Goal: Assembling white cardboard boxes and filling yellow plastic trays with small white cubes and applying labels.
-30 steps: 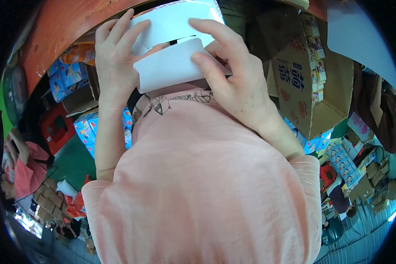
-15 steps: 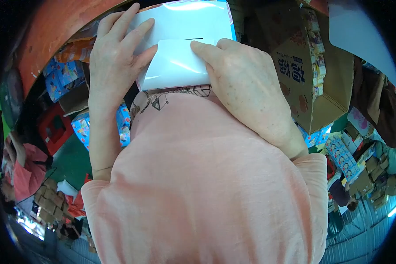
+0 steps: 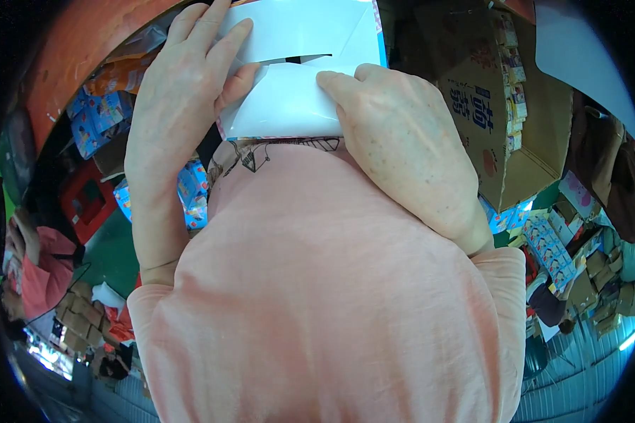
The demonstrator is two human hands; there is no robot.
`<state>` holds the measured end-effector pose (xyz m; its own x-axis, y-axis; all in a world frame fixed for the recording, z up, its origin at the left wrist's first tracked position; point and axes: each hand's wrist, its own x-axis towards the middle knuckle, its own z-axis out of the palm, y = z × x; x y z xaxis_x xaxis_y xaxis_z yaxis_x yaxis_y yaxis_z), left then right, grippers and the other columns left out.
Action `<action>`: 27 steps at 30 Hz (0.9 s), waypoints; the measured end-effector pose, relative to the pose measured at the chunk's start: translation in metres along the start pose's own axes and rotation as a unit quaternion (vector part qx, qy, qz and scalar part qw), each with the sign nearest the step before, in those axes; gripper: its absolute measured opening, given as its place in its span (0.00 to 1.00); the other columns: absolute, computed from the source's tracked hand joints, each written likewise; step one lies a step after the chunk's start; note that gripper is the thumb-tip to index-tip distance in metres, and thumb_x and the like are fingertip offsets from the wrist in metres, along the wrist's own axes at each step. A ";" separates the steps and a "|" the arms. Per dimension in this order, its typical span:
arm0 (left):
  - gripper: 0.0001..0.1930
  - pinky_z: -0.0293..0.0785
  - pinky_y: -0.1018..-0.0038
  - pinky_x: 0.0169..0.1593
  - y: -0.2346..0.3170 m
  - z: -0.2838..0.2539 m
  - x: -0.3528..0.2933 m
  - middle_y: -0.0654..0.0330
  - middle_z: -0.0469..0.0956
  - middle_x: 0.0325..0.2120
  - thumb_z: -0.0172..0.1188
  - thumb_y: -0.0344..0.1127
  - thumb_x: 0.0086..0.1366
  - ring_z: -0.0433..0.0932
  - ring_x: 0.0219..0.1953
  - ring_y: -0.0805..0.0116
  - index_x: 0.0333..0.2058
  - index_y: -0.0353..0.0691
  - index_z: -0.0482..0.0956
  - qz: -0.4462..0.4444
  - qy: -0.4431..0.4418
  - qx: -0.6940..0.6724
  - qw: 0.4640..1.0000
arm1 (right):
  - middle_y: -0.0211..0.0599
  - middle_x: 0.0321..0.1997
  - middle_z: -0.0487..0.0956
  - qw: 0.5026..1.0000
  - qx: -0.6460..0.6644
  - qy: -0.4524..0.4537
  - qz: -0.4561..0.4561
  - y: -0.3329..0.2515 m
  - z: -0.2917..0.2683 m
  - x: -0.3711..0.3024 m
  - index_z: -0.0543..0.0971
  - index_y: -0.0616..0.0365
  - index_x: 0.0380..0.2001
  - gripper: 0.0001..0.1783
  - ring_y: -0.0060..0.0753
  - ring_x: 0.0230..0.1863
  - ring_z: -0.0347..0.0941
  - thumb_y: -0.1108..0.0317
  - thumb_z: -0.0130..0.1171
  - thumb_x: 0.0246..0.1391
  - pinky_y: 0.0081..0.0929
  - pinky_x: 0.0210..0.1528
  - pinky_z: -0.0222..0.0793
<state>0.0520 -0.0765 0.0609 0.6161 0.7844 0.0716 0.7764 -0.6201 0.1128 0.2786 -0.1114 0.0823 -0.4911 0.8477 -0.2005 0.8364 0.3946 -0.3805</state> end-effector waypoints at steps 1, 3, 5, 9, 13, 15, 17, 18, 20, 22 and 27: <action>0.23 0.74 0.62 0.60 -0.001 0.000 0.000 0.34 0.73 0.55 0.67 0.35 0.57 0.70 0.58 0.42 0.47 0.23 0.78 0.002 0.005 -0.008 1.000 | 0.44 0.29 0.79 1.000 0.000 0.001 0.002 0.000 0.000 0.001 0.84 0.58 0.46 0.15 0.49 0.28 0.77 0.78 0.60 0.55 0.41 0.32 0.74; 0.22 0.74 0.61 0.60 -0.001 -0.002 0.000 0.35 0.74 0.55 0.68 0.33 0.56 0.71 0.58 0.43 0.47 0.25 0.78 -0.009 0.013 -0.028 0.999 | 0.45 0.29 0.79 1.000 -0.007 0.006 -0.003 -0.001 -0.001 0.004 0.83 0.58 0.46 0.15 0.50 0.29 0.77 0.77 0.60 0.55 0.40 0.32 0.74; 0.22 0.74 0.61 0.59 -0.006 0.000 -0.003 0.37 0.75 0.54 0.69 0.32 0.55 0.71 0.57 0.43 0.47 0.27 0.79 -0.021 0.021 -0.048 0.998 | 0.45 0.29 0.80 1.000 0.000 0.021 -0.002 0.006 0.008 0.011 0.82 0.58 0.47 0.14 0.50 0.28 0.78 0.76 0.60 0.56 0.40 0.32 0.74; 0.22 0.72 0.60 0.59 -0.016 0.035 -0.014 0.46 0.77 0.57 0.71 0.24 0.52 0.73 0.58 0.49 0.48 0.33 0.82 -0.113 0.160 -0.271 0.943 | 0.44 0.27 0.80 0.993 0.063 0.090 0.032 0.001 0.020 0.018 0.78 0.58 0.45 0.10 0.52 0.27 0.79 0.71 0.61 0.61 0.41 0.32 0.74; 0.22 0.69 0.60 0.60 0.010 0.062 -0.018 0.50 0.77 0.59 0.70 0.21 0.52 0.72 0.59 0.54 0.49 0.37 0.83 -0.174 0.291 -0.376 0.862 | 0.42 0.26 0.80 0.992 0.056 0.090 0.073 0.001 0.027 0.011 0.76 0.57 0.44 0.11 0.50 0.26 0.79 0.67 0.64 0.60 0.41 0.31 0.74; 0.21 0.68 0.61 0.61 0.013 0.064 -0.019 0.49 0.76 0.59 0.69 0.21 0.53 0.71 0.60 0.55 0.48 0.37 0.83 -0.190 0.313 -0.378 0.850 | 0.38 0.25 0.78 0.982 0.077 0.156 0.076 0.001 0.031 0.007 0.78 0.57 0.38 0.13 0.47 0.26 0.77 0.64 0.70 0.56 0.39 0.28 0.73; 0.20 0.67 0.61 0.61 0.012 0.067 -0.020 0.49 0.76 0.59 0.68 0.20 0.54 0.71 0.60 0.55 0.48 0.37 0.83 -0.188 0.315 -0.367 0.855 | 0.36 0.24 0.77 0.983 0.044 0.171 0.053 0.006 0.030 0.003 0.78 0.57 0.34 0.13 0.44 0.26 0.77 0.63 0.71 0.54 0.37 0.27 0.72; 0.19 0.67 0.61 0.61 0.011 0.068 -0.021 0.49 0.76 0.59 0.67 0.20 0.56 0.71 0.60 0.55 0.48 0.37 0.83 -0.188 0.315 -0.351 0.862 | 0.34 0.24 0.76 0.982 0.015 0.186 0.027 0.007 0.031 0.002 0.79 0.57 0.30 0.13 0.42 0.26 0.76 0.63 0.73 0.53 0.35 0.26 0.71; 0.17 0.67 0.61 0.62 0.010 0.069 -0.022 0.49 0.76 0.59 0.65 0.21 0.59 0.71 0.60 0.55 0.48 0.36 0.82 -0.192 0.318 -0.358 0.857 | 0.33 0.24 0.75 0.979 -0.015 0.203 0.025 0.004 0.035 0.002 0.78 0.58 0.26 0.13 0.40 0.26 0.75 0.63 0.73 0.52 0.34 0.26 0.70; 0.15 0.66 0.61 0.63 0.012 0.073 -0.023 0.49 0.76 0.59 0.62 0.21 0.62 0.71 0.61 0.55 0.48 0.36 0.82 -0.196 0.322 -0.365 0.851 | 0.33 0.24 0.74 0.974 -0.046 0.220 0.022 0.003 0.039 0.002 0.78 0.58 0.23 0.15 0.38 0.26 0.74 0.62 0.73 0.52 0.34 0.25 0.69; 0.11 0.65 0.65 0.65 0.014 0.077 -0.020 0.50 0.74 0.60 0.56 0.24 0.70 0.72 0.63 0.57 0.49 0.34 0.81 -0.219 0.326 -0.502 0.770 | 0.35 0.27 0.75 0.982 -0.057 0.181 -0.014 0.004 0.036 0.002 0.80 0.58 0.27 0.13 0.39 0.29 0.73 0.63 0.72 0.52 0.34 0.30 0.69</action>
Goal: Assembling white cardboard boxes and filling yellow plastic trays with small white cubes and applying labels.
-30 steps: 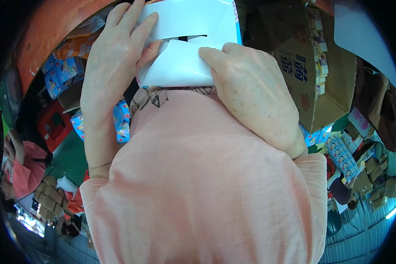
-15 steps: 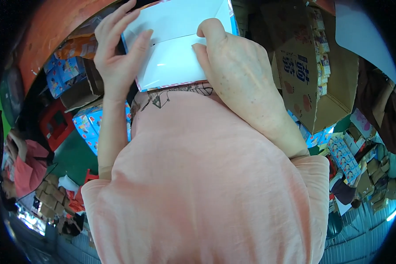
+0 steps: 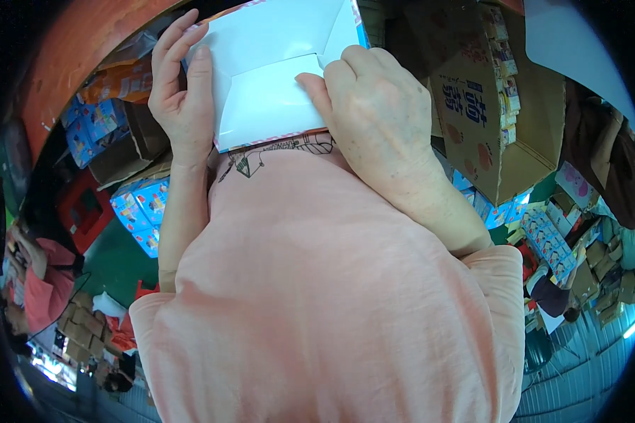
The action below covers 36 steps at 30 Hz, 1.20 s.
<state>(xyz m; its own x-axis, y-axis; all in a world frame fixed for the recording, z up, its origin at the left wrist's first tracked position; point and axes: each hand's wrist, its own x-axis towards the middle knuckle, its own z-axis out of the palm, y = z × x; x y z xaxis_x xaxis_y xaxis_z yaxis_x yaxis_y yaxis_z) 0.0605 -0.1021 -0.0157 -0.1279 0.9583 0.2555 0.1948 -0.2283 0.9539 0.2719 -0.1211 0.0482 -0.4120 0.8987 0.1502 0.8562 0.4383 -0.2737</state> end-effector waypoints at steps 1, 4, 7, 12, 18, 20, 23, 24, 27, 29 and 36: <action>0.11 0.65 0.65 0.65 -0.001 -0.001 0.001 0.50 0.74 0.60 0.56 0.24 0.70 0.72 0.63 0.57 0.49 0.34 0.81 0.000 0.002 0.000 1.000 | 0.35 0.27 0.75 1.000 0.000 0.000 -0.001 0.000 -0.002 0.000 0.80 0.58 0.27 0.13 0.39 0.29 0.73 0.63 0.72 0.52 0.34 0.30 0.69; 0.11 0.66 0.66 0.64 -0.003 -0.002 0.004 0.50 0.74 0.60 0.56 0.24 0.70 0.71 0.63 0.58 0.49 0.34 0.81 0.023 0.002 0.032 0.999 | 0.37 0.37 0.76 0.999 0.019 -0.039 -0.019 -0.002 -0.007 -0.002 0.82 0.57 0.39 0.14 0.42 0.40 0.73 0.62 0.72 0.52 0.38 0.41 0.69; 0.11 0.66 0.66 0.65 -0.007 -0.004 0.004 0.50 0.73 0.61 0.56 0.24 0.71 0.71 0.63 0.58 0.49 0.35 0.82 0.011 0.000 0.021 1.000 | 0.39 0.49 0.74 0.994 -0.026 -0.102 -0.003 -0.003 -0.007 -0.008 0.81 0.58 0.50 0.24 0.45 0.50 0.69 0.59 0.71 0.53 0.43 0.50 0.65; 0.11 0.64 0.71 0.66 -0.017 -0.008 0.004 0.58 0.77 0.59 0.60 0.24 0.68 0.73 0.63 0.66 0.46 0.39 0.85 0.042 -0.009 0.063 0.997 | 0.48 0.62 0.69 0.997 -0.047 0.048 -0.032 0.006 0.011 -0.009 0.72 0.62 0.63 0.38 0.52 0.61 0.66 0.54 0.71 0.54 0.43 0.61 0.64; 0.33 0.56 0.63 0.71 -0.023 -0.012 -0.009 0.48 0.56 0.71 0.69 0.34 0.60 0.56 0.73 0.51 0.64 0.41 0.69 0.047 -0.081 0.085 0.992 | 0.63 0.67 0.67 0.937 0.279 -0.007 0.211 0.019 0.024 -0.006 0.52 0.62 0.74 0.54 0.58 0.68 0.67 0.49 0.71 0.55 0.44 0.66 0.67; 0.36 0.52 0.63 0.73 -0.024 -0.002 -0.015 0.48 0.51 0.73 0.66 0.34 0.63 0.52 0.75 0.52 0.68 0.39 0.62 0.020 -0.052 0.034 0.998 | 0.61 0.62 0.74 0.913 0.333 -0.050 0.229 0.020 0.022 -0.005 0.54 0.64 0.73 0.51 0.54 0.61 0.75 0.47 0.66 0.58 0.41 0.62 0.70; 0.40 0.45 0.64 0.75 -0.019 0.005 -0.015 0.49 0.45 0.76 0.59 0.27 0.68 0.48 0.76 0.58 0.74 0.35 0.48 -0.043 -0.014 -0.025 0.999 | 0.61 0.61 0.74 0.909 0.343 -0.048 0.231 0.017 0.024 -0.002 0.55 0.63 0.73 0.50 0.52 0.61 0.75 0.48 0.66 0.59 0.41 0.62 0.71; 0.41 0.46 0.65 0.75 -0.020 0.005 -0.015 0.48 0.46 0.75 0.60 0.28 0.67 0.49 0.75 0.58 0.74 0.35 0.47 -0.063 -0.013 -0.027 0.998 | 0.61 0.61 0.74 0.909 0.344 -0.048 0.229 0.016 0.024 -0.001 0.55 0.63 0.73 0.50 0.52 0.61 0.75 0.48 0.66 0.59 0.41 0.62 0.71; 0.45 0.49 0.66 0.74 -0.018 0.003 -0.014 0.47 0.47 0.74 0.63 0.29 0.65 0.52 0.74 0.56 0.74 0.34 0.46 -0.064 -0.017 0.034 0.997 | 0.61 0.60 0.76 0.899 0.361 -0.062 0.239 0.014 0.022 0.004 0.55 0.62 0.73 0.49 0.51 0.60 0.76 0.48 0.66 0.60 0.41 0.60 0.72; 0.47 0.52 0.65 0.73 -0.014 0.003 -0.015 0.45 0.48 0.74 0.66 0.31 0.63 0.54 0.73 0.56 0.74 0.34 0.45 -0.043 -0.021 0.098 0.994 | 0.59 0.59 0.77 0.907 0.353 -0.066 0.219 0.012 0.023 0.004 0.54 0.62 0.73 0.48 0.50 0.59 0.77 0.50 0.65 0.61 0.41 0.60 0.73; 0.54 0.63 0.64 0.68 0.009 0.005 -0.017 0.39 0.57 0.69 0.70 0.33 0.58 0.64 0.68 0.50 0.74 0.34 0.39 -0.221 0.019 0.066 0.973 | 0.58 0.63 0.73 0.894 0.396 -0.071 0.199 0.010 0.018 0.007 0.52 0.62 0.73 0.47 0.49 0.64 0.73 0.54 0.64 0.62 0.39 0.64 0.68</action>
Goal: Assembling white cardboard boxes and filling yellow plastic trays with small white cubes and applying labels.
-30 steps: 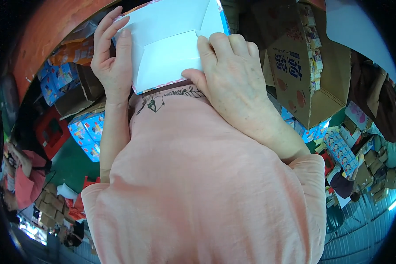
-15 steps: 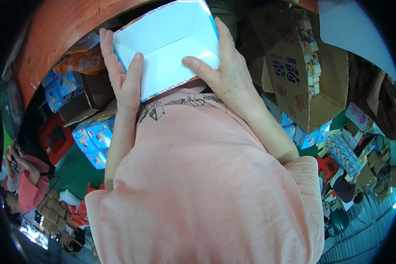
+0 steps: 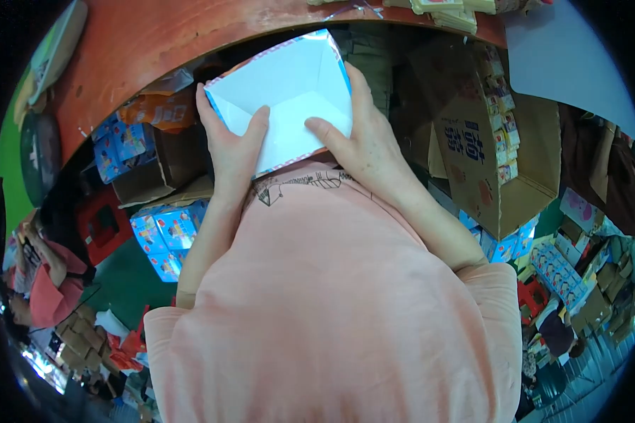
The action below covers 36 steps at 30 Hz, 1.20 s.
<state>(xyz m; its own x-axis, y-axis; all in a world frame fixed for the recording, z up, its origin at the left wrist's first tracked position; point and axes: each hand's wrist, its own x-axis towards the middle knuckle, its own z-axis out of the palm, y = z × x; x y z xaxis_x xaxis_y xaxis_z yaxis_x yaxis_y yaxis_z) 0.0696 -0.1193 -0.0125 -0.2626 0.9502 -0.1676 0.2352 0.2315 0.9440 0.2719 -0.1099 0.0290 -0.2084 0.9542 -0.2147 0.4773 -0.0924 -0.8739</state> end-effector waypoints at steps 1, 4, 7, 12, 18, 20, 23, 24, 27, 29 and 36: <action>0.54 0.63 0.64 0.68 0.000 -0.004 -0.002 0.39 0.57 0.69 0.70 0.33 0.58 0.64 0.68 0.50 0.74 0.34 0.39 0.008 0.005 -0.001 1.000 | 0.58 0.66 0.70 1.000 0.015 -0.018 0.007 -0.006 0.000 -0.002 0.51 0.62 0.74 0.47 0.48 0.67 0.69 0.57 0.64 0.62 0.39 0.67 0.64; 0.52 0.61 0.66 0.69 0.007 -0.028 -0.012 0.44 0.59 0.67 0.70 0.30 0.58 0.63 0.68 0.55 0.73 0.33 0.43 0.027 0.039 -0.032 0.998 | 0.56 0.70 0.65 0.994 0.067 -0.082 -0.013 -0.027 -0.007 -0.004 0.48 0.62 0.75 0.47 0.46 0.71 0.62 0.63 0.62 0.61 0.38 0.71 0.57; 0.50 0.57 0.64 0.71 0.036 -0.063 -0.040 0.47 0.58 0.68 0.69 0.27 0.58 0.60 0.69 0.57 0.73 0.34 0.46 0.042 0.108 -0.025 0.993 | 0.51 0.74 0.58 0.970 0.139 -0.187 -0.071 -0.050 -0.005 0.000 0.43 0.62 0.76 0.51 0.39 0.76 0.51 0.70 0.62 0.57 0.34 0.75 0.48; 0.46 0.55 0.61 0.72 0.101 -0.126 -0.120 0.50 0.60 0.68 0.64 0.24 0.58 0.60 0.70 0.56 0.73 0.35 0.50 0.017 0.292 0.004 0.956 | 0.58 0.72 0.61 0.909 0.136 -0.351 -0.179 -0.113 0.007 -0.004 0.41 0.62 0.76 0.58 0.45 0.71 0.62 0.62 0.70 0.55 0.35 0.69 0.60; 0.35 0.63 0.66 0.67 0.142 -0.142 -0.182 0.51 0.67 0.63 0.56 0.30 0.70 0.70 0.62 0.60 0.72 0.37 0.53 0.137 0.497 -0.029 0.856 | 0.56 0.68 0.63 0.712 0.268 -0.411 -0.502 -0.199 0.076 0.009 0.53 0.59 0.74 0.48 0.58 0.62 0.67 0.65 0.62 0.53 0.45 0.63 0.66; 0.34 0.65 0.67 0.66 0.140 -0.144 -0.164 0.52 0.66 0.64 0.55 0.33 0.72 0.68 0.63 0.62 0.72 0.37 0.52 0.156 0.551 -0.050 0.818 | 0.54 0.64 0.67 0.671 0.289 -0.335 -0.595 -0.218 0.079 0.013 0.55 0.56 0.74 0.45 0.56 0.57 0.70 0.66 0.61 0.55 0.45 0.60 0.68; 0.32 0.66 0.68 0.64 0.122 -0.155 -0.121 0.54 0.64 0.65 0.52 0.37 0.75 0.66 0.64 0.65 0.72 0.38 0.51 0.173 0.640 -0.074 0.745 | 0.33 0.41 0.71 0.615 0.083 -0.173 -0.764 -0.245 0.064 0.026 0.63 0.45 0.71 0.36 0.35 0.38 0.71 0.67 0.55 0.58 0.33 0.44 0.69; 0.32 0.67 0.68 0.63 0.114 -0.157 -0.104 0.55 0.64 0.65 0.51 0.39 0.76 0.66 0.64 0.66 0.72 0.39 0.51 0.176 0.668 -0.083 0.718 | 0.31 0.41 0.71 0.604 0.042 -0.124 -0.786 -0.246 0.064 0.033 0.64 0.43 0.70 0.36 0.34 0.38 0.71 0.66 0.56 0.56 0.31 0.44 0.69; 0.35 0.66 0.66 0.64 0.076 -0.164 -0.041 0.53 0.65 0.64 0.55 0.37 0.74 0.67 0.64 0.63 0.72 0.38 0.50 0.229 0.557 -0.074 0.794 | 0.26 0.41 0.72 0.590 -0.069 -0.033 -0.804 -0.243 0.063 0.064 0.69 0.39 0.66 0.34 0.32 0.40 0.71 0.64 0.57 0.53 0.30 0.48 0.71; 0.38 0.65 0.65 0.66 0.056 -0.159 0.029 0.52 0.66 0.64 0.60 0.35 0.71 0.67 0.64 0.59 0.72 0.36 0.49 0.277 0.410 -0.065 0.866 | 0.25 0.40 0.72 0.547 -0.196 0.054 -0.812 -0.226 0.056 0.110 0.70 0.39 0.64 0.32 0.31 0.44 0.72 0.65 0.58 0.53 0.32 0.59 0.71; 0.46 0.63 0.66 0.68 -0.029 -0.146 0.130 0.42 0.62 0.65 0.56 0.20 0.57 0.67 0.66 0.56 0.73 0.34 0.44 0.108 0.217 -0.110 0.964 | 0.30 0.41 0.72 0.489 -0.429 0.063 -0.757 -0.114 0.070 0.251 0.67 0.46 0.62 0.28 0.33 0.54 0.69 0.70 0.52 0.56 0.37 0.78 0.51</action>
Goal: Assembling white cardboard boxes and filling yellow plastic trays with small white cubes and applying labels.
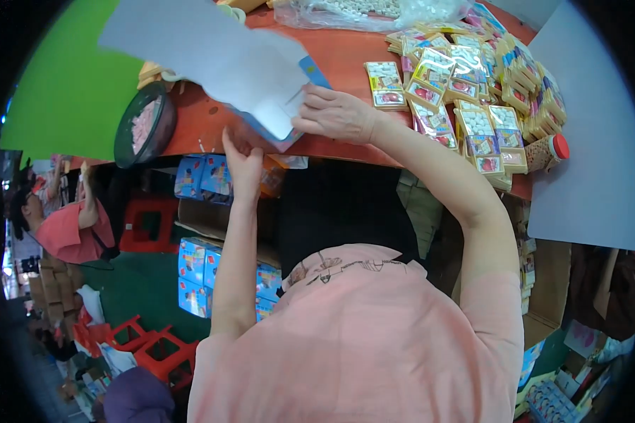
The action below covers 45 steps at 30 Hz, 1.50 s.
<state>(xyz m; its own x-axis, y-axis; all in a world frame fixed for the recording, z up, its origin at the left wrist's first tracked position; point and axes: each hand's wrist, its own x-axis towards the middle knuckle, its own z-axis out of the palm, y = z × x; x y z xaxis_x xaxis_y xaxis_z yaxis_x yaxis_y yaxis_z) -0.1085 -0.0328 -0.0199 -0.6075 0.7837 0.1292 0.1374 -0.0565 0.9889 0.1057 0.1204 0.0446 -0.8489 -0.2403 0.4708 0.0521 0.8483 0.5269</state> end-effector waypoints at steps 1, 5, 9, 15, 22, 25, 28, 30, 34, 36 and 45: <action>0.46 0.62 0.64 0.69 0.019 0.011 -0.003 0.40 0.60 0.67 0.53 0.19 0.56 0.64 0.68 0.54 0.73 0.33 0.44 0.009 -0.007 -0.033 0.999 | 0.31 0.41 0.72 0.998 0.013 -0.043 0.035 -0.002 0.008 -0.012 0.68 0.47 0.59 0.25 0.34 0.54 0.70 0.70 0.51 0.58 0.37 0.77 0.52; 0.51 0.51 0.59 0.74 0.048 0.039 -0.007 0.36 0.48 0.73 0.66 0.31 0.60 0.51 0.75 0.46 0.73 0.28 0.40 0.062 -0.042 0.056 0.996 | 0.32 0.40 0.72 0.982 0.058 -0.140 0.111 -0.027 0.028 -0.012 0.72 0.51 0.54 0.18 0.36 0.53 0.72 0.70 0.50 0.60 0.37 0.73 0.57; 0.47 0.50 0.57 0.74 0.033 0.074 0.024 0.32 0.48 0.72 0.63 0.39 0.65 0.50 0.74 0.39 0.72 0.25 0.42 0.113 0.003 0.121 0.986 | 0.32 0.34 0.73 0.967 0.148 -0.084 0.190 -0.028 0.032 -0.002 0.75 0.49 0.46 0.12 0.34 0.42 0.73 0.68 0.51 0.58 0.33 0.56 0.66; 0.37 0.61 0.57 0.69 0.000 0.089 0.040 0.34 0.63 0.66 0.55 0.38 0.71 0.64 0.68 0.41 0.70 0.27 0.50 0.147 0.015 0.157 0.976 | 0.34 0.37 0.72 0.969 0.136 0.009 0.206 -0.021 0.028 -0.015 0.76 0.50 0.41 0.10 0.38 0.45 0.73 0.67 0.54 0.55 0.35 0.56 0.68; 0.42 0.63 0.53 0.67 -0.001 0.090 0.034 0.34 0.63 0.66 0.61 0.48 0.68 0.64 0.67 0.37 0.70 0.29 0.52 0.157 -0.003 0.154 0.975 | 0.52 0.59 0.66 0.825 -0.098 0.051 0.554 -0.005 -0.024 -0.060 0.72 0.57 0.54 0.30 0.57 0.57 0.65 0.53 0.68 0.54 0.53 0.58 0.63; 0.46 0.64 0.50 0.66 0.004 0.094 0.034 0.35 0.65 0.65 0.65 0.53 0.65 0.65 0.66 0.36 0.70 0.30 0.53 0.173 -0.012 0.173 0.969 | 0.56 0.64 0.61 0.710 -0.152 -0.016 0.687 0.035 -0.018 -0.084 0.66 0.56 0.61 0.41 0.59 0.61 0.61 0.47 0.71 0.51 0.57 0.58 0.62; 0.48 0.64 0.50 0.65 0.006 0.092 0.036 0.34 0.65 0.64 0.66 0.56 0.63 0.67 0.65 0.36 0.69 0.30 0.54 0.187 -0.021 0.196 0.962 | 0.58 0.68 0.58 0.631 -0.157 -0.114 0.751 0.048 0.000 -0.090 0.60 0.56 0.69 0.49 0.60 0.65 0.58 0.42 0.67 0.53 0.60 0.62 0.58; 0.48 0.65 0.50 0.65 0.005 0.091 0.037 0.34 0.65 0.64 0.66 0.56 0.63 0.67 0.64 0.37 0.69 0.29 0.54 0.182 -0.025 0.198 0.963 | 0.60 0.71 0.55 0.594 -0.111 -0.192 0.773 0.048 0.000 -0.084 0.57 0.54 0.74 0.51 0.61 0.67 0.58 0.41 0.64 0.56 0.62 0.66 0.56; 0.48 0.66 0.51 0.65 0.006 0.091 0.035 0.35 0.64 0.64 0.65 0.57 0.63 0.67 0.65 0.39 0.68 0.28 0.54 0.175 -0.026 0.200 0.964 | 0.62 0.69 0.59 0.633 -0.113 -0.122 0.756 0.050 0.002 -0.082 0.59 0.55 0.73 0.49 0.59 0.62 0.63 0.52 0.68 0.53 0.56 0.64 0.61; 0.49 0.66 0.53 0.65 0.003 0.089 0.035 0.35 0.64 0.65 0.65 0.58 0.63 0.67 0.66 0.40 0.68 0.27 0.54 0.175 -0.029 0.178 0.968 | 0.63 0.67 0.62 0.652 -0.073 -0.088 0.749 0.048 -0.027 -0.080 0.59 0.56 0.72 0.49 0.60 0.60 0.64 0.52 0.69 0.51 0.55 0.63 0.63; 0.51 0.66 0.53 0.66 0.002 0.088 0.032 0.34 0.62 0.65 0.66 0.61 0.63 0.66 0.66 0.40 0.69 0.27 0.53 0.168 -0.020 0.186 0.968 | 0.62 0.61 0.72 0.655 0.006 -0.212 0.725 0.001 -0.169 -0.170 0.61 0.61 0.70 0.54 0.56 0.66 0.66 0.49 0.74 0.45 0.49 0.69 0.60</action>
<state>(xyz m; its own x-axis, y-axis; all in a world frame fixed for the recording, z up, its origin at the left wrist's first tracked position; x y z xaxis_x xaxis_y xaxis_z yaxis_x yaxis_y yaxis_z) -0.0589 0.0465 -0.0201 -0.4503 0.7836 0.4281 0.5984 -0.0909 0.7960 0.3392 0.0824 0.0840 0.0185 0.9731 0.2298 0.9639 0.0438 -0.2628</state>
